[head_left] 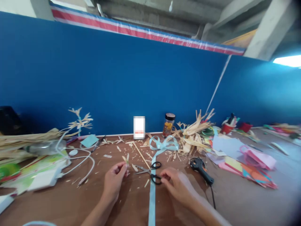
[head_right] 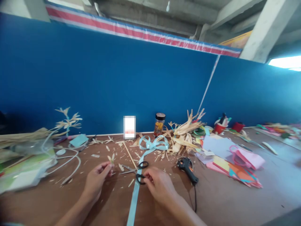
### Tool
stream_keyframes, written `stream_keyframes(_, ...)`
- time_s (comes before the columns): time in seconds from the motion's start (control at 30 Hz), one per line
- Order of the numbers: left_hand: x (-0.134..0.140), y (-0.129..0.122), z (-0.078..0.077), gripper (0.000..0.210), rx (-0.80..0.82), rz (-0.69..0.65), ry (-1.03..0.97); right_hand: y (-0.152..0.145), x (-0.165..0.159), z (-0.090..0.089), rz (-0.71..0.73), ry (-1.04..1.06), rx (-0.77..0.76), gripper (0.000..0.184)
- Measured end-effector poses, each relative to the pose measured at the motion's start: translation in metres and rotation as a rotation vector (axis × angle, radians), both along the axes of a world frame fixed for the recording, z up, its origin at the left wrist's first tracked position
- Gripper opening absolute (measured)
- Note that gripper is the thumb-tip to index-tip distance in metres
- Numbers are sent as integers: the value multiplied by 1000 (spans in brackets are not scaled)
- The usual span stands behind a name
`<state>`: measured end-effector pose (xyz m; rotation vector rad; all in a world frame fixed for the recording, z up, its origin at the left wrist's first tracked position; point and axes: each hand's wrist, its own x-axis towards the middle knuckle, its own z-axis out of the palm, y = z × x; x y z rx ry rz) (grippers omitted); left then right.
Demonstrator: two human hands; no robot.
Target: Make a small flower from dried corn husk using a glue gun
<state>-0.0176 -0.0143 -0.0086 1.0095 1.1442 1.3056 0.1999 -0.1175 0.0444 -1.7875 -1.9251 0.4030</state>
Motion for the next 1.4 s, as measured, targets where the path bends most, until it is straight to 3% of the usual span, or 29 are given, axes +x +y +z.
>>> stream_keyframes(0.13,0,3,-2,35,-33,7,37,-35,49,-8,-175,-160,124,17)
stream_keyframes(0.27,0,4,-4,36,-49,-9,60,-49,104,-22,-434,-348,180,20)
stream_keyframes(0.37,-1,4,-6,37,-55,-10,83,-48,128,-31,-536,-407,104,26)
stream_keyframes(0.5,-2,4,-6,38,-89,8,88,-44,133,-39,-579,-417,-19,28)
stream_keyframes(0.9,2,3,4,41,-131,46,92,-70,142,-32,-589,-182,105,28)
stream_keyframes(1.03,2,4,1,40,-137,37,100,-74,143,-30,-458,-184,205,26)
stream_keyframes(1.13,1,4,1,39,-122,40,103,-67,136,-30,-341,-217,250,21)
stream_keyframes(1.4,1,4,1,41,-169,38,99,-30,119,-39,-231,-65,175,22)
